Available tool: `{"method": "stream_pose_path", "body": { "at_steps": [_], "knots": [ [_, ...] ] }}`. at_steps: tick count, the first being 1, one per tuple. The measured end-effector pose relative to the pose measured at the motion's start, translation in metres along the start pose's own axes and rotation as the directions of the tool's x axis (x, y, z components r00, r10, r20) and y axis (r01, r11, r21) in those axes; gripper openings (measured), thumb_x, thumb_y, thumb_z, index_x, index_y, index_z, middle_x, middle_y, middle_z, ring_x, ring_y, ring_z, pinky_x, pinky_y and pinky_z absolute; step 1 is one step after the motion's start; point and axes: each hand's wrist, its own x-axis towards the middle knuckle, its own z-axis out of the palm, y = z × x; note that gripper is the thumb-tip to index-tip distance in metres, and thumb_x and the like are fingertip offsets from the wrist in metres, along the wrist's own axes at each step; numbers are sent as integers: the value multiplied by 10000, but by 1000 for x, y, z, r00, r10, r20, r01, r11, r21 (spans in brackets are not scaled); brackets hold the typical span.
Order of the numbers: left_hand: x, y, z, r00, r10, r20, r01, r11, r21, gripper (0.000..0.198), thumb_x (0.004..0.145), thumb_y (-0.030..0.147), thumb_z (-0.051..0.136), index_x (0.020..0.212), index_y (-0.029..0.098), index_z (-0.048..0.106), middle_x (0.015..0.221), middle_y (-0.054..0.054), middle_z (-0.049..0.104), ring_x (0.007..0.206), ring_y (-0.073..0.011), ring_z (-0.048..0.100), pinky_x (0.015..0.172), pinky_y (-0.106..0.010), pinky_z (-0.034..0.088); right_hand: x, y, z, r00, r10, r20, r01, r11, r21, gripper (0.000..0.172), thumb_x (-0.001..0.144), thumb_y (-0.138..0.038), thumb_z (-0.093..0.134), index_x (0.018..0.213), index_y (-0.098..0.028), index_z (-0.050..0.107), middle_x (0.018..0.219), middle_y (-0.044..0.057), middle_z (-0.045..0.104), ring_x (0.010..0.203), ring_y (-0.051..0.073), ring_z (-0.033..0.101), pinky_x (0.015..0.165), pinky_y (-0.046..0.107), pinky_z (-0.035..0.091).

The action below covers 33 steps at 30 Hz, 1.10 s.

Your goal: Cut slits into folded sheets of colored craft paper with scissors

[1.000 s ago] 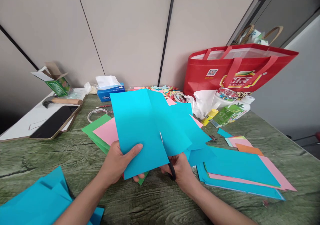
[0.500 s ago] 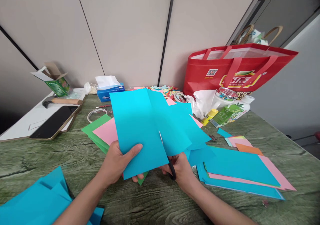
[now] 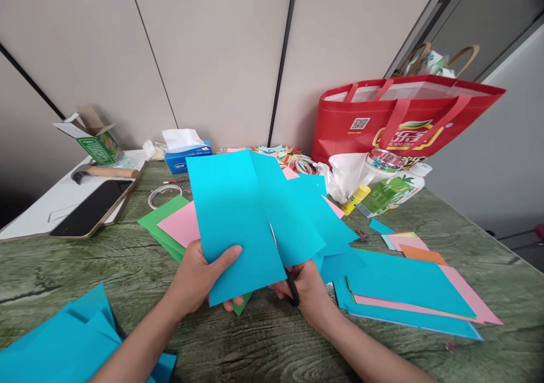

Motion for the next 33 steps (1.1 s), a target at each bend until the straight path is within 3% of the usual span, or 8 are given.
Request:
{"method": "stream_pose_path", "body": {
  "at_steps": [18, 26, 28, 30, 33],
  "knots": [
    [2, -8, -5, 998, 47, 30, -46, 999, -17, 477, 691, 327, 628, 1107, 174, 453, 701, -62, 713, 442, -257, 638, 344, -355, 554, 1, 0, -2, 998, 60, -28, -62, 996, -63, 252, 479, -258, 711, 428, -165, 483, 378, -20, 482, 318, 89, 401, 341, 231, 337],
    [3, -8, -5, 999, 29, 31, -29, 1000, -1, 482, 690, 358, 631, 1112, 177, 480, 632, -53, 705, 434, -268, 634, 337, -365, 546, 1, 5, -4, 1000, 14, 9, -13, 999, -35, 192, 525, -204, 671, 441, -160, 503, 385, -17, 502, 316, 84, 409, 338, 219, 338],
    [4, -9, -5, 999, 46, -3, -46, 999, -5, 460, 685, 354, 640, 1097, 198, 509, 738, -60, 721, 515, -279, 659, 400, -374, 574, 1, 2, -3, 1000, 25, -2, -26, 999, -47, 199, 523, -207, 661, 420, -162, 498, 376, -15, 499, 314, 85, 409, 333, 220, 340],
    [5, -11, -7, 995, 88, -48, -89, 995, -35, 428, 672, 339, 660, 1068, 225, 547, 954, -55, 699, 746, -308, 669, 557, -379, 606, 1, -2, -2, 999, 52, -18, -53, 996, -76, 191, 517, -203, 644, 399, -162, 500, 358, -17, 486, 308, 86, 402, 331, 223, 343],
    [7, -11, -11, 993, 113, -36, -117, 986, -122, 441, 634, 330, 696, 1049, 248, 575, 1150, -19, 615, 1017, -345, 562, 721, -387, 590, 0, -5, -1, 996, 72, -52, -78, 990, -120, 167, 503, -191, 611, 385, -162, 497, 341, -17, 475, 307, 88, 397, 329, 225, 334]
  ]
}}
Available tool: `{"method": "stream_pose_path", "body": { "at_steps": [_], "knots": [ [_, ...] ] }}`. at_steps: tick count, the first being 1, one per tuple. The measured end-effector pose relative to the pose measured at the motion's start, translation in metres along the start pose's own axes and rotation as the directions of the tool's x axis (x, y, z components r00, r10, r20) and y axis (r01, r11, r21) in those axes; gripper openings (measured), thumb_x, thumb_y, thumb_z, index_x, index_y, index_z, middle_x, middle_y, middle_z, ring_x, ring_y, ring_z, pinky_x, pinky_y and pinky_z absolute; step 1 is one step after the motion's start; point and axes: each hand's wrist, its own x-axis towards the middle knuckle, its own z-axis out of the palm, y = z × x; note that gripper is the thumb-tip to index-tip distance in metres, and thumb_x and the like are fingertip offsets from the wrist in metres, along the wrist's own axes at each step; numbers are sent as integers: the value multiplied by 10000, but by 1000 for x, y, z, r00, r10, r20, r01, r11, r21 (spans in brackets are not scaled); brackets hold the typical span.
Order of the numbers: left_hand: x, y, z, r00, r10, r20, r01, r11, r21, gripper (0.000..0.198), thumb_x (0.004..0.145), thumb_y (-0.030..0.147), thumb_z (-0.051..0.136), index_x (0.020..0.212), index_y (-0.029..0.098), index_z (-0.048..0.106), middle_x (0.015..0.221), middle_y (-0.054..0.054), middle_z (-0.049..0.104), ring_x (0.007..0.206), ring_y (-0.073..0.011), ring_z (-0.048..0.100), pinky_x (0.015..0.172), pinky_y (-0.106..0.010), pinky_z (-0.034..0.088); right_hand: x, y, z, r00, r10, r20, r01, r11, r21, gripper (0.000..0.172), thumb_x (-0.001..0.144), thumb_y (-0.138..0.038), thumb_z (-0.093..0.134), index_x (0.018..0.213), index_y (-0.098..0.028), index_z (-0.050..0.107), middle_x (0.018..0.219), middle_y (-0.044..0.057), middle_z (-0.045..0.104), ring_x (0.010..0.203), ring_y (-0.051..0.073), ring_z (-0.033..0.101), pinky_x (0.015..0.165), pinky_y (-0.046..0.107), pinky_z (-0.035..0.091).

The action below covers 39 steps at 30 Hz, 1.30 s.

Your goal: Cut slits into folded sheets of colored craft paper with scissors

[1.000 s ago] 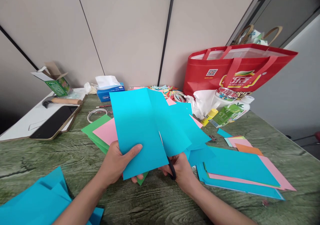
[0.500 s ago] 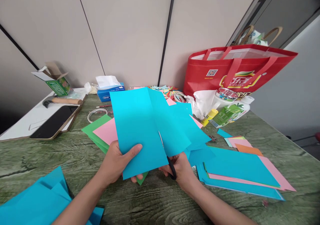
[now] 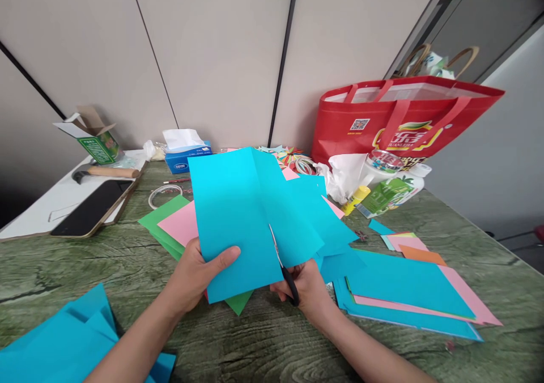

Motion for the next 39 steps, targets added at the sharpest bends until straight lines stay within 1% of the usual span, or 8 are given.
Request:
{"method": "stream_pose_path", "body": {
  "at_steps": [7, 12, 19, 23, 26, 30, 34, 39],
  "knots": [
    [4, 1, -7, 998, -16, -55, 4, 978, -210, 517, 657, 317, 678, 1142, 334, 500, 1216, 44, 561, 1090, -336, 511, 717, -420, 599, -2, 5, 4, 997, -79, -15, 79, 996, 44, 189, 509, -202, 658, 490, -187, 471, 387, -33, 478, 350, 98, 410, 345, 229, 325],
    [6, 5, -6, 983, 41, -181, -83, 969, -233, 480, 689, 301, 653, 1140, 345, 494, 1251, 65, 528, 1096, -312, 512, 711, -425, 603, 1, 4, -2, 984, -14, 180, 7, 999, 42, 231, 544, -257, 722, 596, -166, 515, 470, -14, 550, 397, 95, 451, 378, 212, 339],
    [9, 17, -4, 886, 160, -435, -248, 957, -151, 641, 588, 325, 731, 1177, 266, 484, 1311, 12, 474, 1168, -316, 435, 817, -377, 553, 0, -10, -30, 772, -21, 635, -149, 966, 212, 374, 580, -415, 718, 816, -162, 575, 514, -30, 574, 400, 75, 466, 448, 212, 391],
    [7, 9, -12, 968, 106, -227, -147, 974, -173, 689, 603, 341, 718, 1231, 274, 443, 1236, -35, 552, 1127, -355, 467, 779, -421, 549, 4, -18, -33, 967, -225, 123, 147, 879, 455, 369, 584, -448, 711, 828, -225, 546, 527, -63, 520, 471, 98, 480, 604, 285, 458],
    [2, 2, -20, 999, -2, 54, 14, 974, -226, 721, 596, 329, 725, 1251, 295, 424, 1172, -37, 603, 1065, -380, 515, 771, -484, 538, 11, -18, -33, 936, -264, -233, 335, 872, 358, 330, 646, -360, 696, 895, -231, 523, 779, 11, 610, 723, 159, 570, 731, 315, 445],
    [-2, -3, -26, 971, -24, 237, 79, 971, -227, 725, 573, 318, 744, 1231, 342, 440, 1188, 30, 585, 1088, -360, 504, 803, -468, 536, 16, -10, -32, 959, -207, -193, 257, 923, 286, 302, 671, -375, 668, 889, -209, 538, 760, 6, 584, 681, 141, 538, 606, 238, 423],
    [2, 1, -21, 975, -61, 213, 94, 984, -149, 551, 657, 281, 687, 1176, 302, 505, 1185, 24, 589, 1074, -339, 523, 819, -469, 526, 16, -5, -32, 964, -145, -224, 201, 946, 254, 328, 584, -302, 741, 836, -198, 560, 568, -67, 434, 470, 64, 358, 423, 181, 275],
    [10, 7, -16, 989, -88, 118, 98, 992, -82, 436, 693, 274, 651, 1116, 219, 556, 1146, -43, 620, 1037, -330, 553, 795, -464, 523, 17, -13, -38, 855, -183, -486, 270, 956, 116, 376, 534, -296, 761, 831, -185, 559, 578, -57, 496, 464, 67, 377, 410, 189, 252]
  ]
}}
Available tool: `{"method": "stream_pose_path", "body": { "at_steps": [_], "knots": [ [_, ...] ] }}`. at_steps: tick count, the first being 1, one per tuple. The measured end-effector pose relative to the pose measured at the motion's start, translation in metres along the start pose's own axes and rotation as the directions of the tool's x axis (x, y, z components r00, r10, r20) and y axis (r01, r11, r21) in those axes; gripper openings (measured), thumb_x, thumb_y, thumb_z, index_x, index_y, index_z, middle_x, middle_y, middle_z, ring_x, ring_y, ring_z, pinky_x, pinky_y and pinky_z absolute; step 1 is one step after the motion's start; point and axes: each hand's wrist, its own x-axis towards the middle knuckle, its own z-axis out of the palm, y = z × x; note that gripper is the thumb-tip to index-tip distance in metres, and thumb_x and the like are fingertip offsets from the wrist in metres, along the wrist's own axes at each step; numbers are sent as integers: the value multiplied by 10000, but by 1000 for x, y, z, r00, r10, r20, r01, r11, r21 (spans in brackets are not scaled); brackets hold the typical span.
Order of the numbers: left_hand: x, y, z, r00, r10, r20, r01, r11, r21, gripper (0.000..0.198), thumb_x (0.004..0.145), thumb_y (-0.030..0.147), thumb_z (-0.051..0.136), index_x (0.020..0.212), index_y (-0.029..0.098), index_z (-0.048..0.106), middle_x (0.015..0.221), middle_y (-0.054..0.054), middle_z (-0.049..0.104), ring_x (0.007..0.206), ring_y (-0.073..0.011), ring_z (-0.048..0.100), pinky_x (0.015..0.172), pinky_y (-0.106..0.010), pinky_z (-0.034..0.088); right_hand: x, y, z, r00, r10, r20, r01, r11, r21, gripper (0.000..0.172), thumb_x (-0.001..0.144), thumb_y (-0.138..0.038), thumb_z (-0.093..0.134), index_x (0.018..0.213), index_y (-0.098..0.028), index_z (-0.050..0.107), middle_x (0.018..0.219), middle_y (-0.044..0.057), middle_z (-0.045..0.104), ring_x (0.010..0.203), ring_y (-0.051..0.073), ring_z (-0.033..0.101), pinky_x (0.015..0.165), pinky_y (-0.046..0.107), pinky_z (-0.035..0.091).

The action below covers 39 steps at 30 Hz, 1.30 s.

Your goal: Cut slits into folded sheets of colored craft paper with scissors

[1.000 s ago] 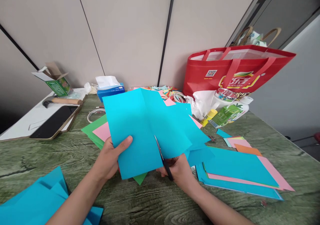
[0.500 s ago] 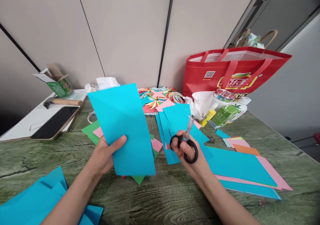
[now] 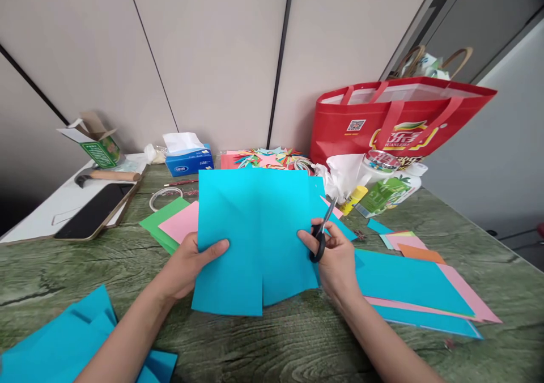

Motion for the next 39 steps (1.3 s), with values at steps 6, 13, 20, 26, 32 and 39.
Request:
{"method": "stream_pose_path", "body": {
  "at_steps": [6, 13, 20, 26, 32, 39],
  "knots": [
    [4, -1, -4, 995, -66, -69, 66, 998, 1, 437, 673, 289, 668, 1088, 192, 571, 1061, -76, 666, 946, -314, 611, 713, -427, 551, 5, 0, -2, 995, 1, -95, -7, 998, -65, 400, 501, -297, 775, 831, -174, 584, 599, -19, 578, 536, 116, 496, 422, 198, 318],
    [5, -2, -2, 991, -19, -132, 14, 999, -38, 520, 628, 316, 700, 1114, 202, 553, 1091, -93, 649, 952, -343, 600, 720, -471, 543, 2, -3, -4, 942, -284, -179, 273, 958, -86, 275, 650, -260, 690, 880, -183, 561, 794, 35, 641, 745, 180, 599, 685, 321, 459],
    [6, -6, -4, 991, 11, -132, -3, 998, 65, 419, 631, 309, 699, 1018, 167, 622, 1041, -107, 671, 951, -356, 598, 740, -481, 534, -19, -3, 5, 937, -195, 290, 230, 969, -91, 244, 724, -242, 630, 954, -204, 561, 717, 25, 664, 575, 161, 599, 556, 310, 488],
    [-4, 1, -5, 1000, -24, -4, 23, 997, -68, 418, 652, 229, 688, 1063, 252, 614, 1074, -41, 659, 938, -338, 610, 735, -486, 540, 2, 0, 1, 971, -224, 84, 220, 974, 50, 314, 696, -331, 662, 943, -202, 517, 1018, 84, 637, 968, 247, 585, 887, 451, 410],
    [-3, -4, -7, 994, -60, 90, 71, 990, -123, 316, 657, 183, 682, 969, 227, 659, 973, -49, 703, 899, -328, 629, 764, -501, 519, 8, 8, 0, 961, 141, 239, -178, 974, 140, 404, 561, -300, 764, 902, -198, 575, 783, 29, 648, 781, 205, 611, 644, 309, 478],
    [2, 2, -6, 996, -93, 11, 93, 989, -115, 301, 655, 304, 683, 941, 210, 665, 937, -55, 714, 855, -299, 650, 727, -434, 546, 9, 7, 0, 988, 135, 72, -145, 976, 160, 372, 493, -212, 787, 811, -205, 593, 608, -65, 530, 591, 95, 498, 510, 197, 356]
  ]
}}
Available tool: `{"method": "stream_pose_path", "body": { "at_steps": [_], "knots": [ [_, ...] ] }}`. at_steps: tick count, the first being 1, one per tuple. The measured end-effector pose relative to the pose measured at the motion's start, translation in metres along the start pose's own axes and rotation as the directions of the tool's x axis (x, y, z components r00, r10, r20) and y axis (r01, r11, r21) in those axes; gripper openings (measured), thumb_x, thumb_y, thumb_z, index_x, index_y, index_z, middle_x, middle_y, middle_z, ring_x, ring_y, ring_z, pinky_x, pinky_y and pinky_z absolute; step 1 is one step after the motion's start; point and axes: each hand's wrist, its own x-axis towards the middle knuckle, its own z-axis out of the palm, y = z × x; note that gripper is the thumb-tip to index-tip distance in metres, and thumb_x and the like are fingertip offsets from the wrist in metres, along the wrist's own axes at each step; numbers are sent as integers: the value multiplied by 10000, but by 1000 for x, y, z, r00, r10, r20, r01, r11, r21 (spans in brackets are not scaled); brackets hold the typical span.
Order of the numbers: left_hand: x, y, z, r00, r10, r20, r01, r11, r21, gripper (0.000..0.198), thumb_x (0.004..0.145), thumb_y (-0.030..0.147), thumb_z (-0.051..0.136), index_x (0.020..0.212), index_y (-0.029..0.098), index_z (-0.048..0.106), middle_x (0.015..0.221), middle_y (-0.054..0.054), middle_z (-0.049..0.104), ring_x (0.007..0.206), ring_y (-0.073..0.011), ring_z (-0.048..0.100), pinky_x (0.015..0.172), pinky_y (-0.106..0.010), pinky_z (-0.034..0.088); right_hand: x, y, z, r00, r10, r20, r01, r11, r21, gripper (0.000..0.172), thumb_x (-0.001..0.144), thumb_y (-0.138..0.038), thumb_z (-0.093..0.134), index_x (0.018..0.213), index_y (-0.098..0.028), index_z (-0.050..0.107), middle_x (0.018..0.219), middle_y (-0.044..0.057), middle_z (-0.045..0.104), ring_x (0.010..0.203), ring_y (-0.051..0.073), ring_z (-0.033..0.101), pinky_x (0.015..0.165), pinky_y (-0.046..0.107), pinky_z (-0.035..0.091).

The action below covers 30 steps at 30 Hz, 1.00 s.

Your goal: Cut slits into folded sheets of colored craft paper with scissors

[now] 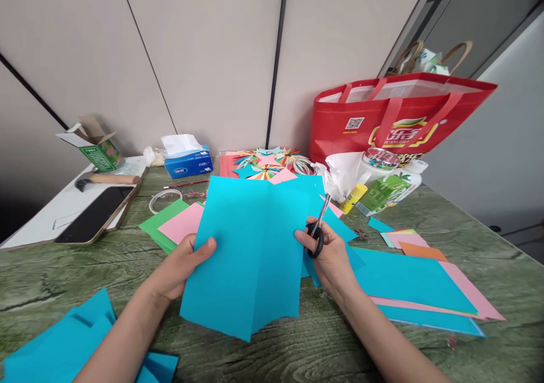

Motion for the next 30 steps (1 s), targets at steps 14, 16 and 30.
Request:
{"method": "stream_pose_path", "body": {
  "at_steps": [14, 16, 30],
  "knots": [
    [5, 7, 1, 980, -32, -196, 39, 999, 32, 444, 592, 310, 728, 1005, 175, 635, 864, -79, 728, 812, -308, 660, 701, -414, 548, 5, -5, -6, 994, -100, -32, 96, 991, -98, 395, 500, -214, 785, 842, -197, 588, 638, -47, 571, 579, 86, 479, 496, 190, 351],
    [5, 8, 2, 975, -31, -220, 36, 999, 20, 422, 592, 300, 730, 987, 178, 642, 853, -75, 730, 803, -306, 662, 698, -418, 548, 4, -6, -6, 993, -118, -29, 114, 988, -101, 401, 488, -213, 790, 832, -197, 586, 638, -45, 577, 576, 88, 488, 495, 193, 362],
    [11, -2, -14, 999, -8, -32, 9, 1000, 30, 185, 720, 224, 629, 890, 163, 665, 856, -78, 729, 777, -247, 672, 748, -401, 521, 7, -7, -7, 990, -144, -9, 142, 983, -119, 377, 501, -217, 782, 826, -193, 594, 637, -49, 582, 573, 89, 513, 510, 201, 383]
  ]
}}
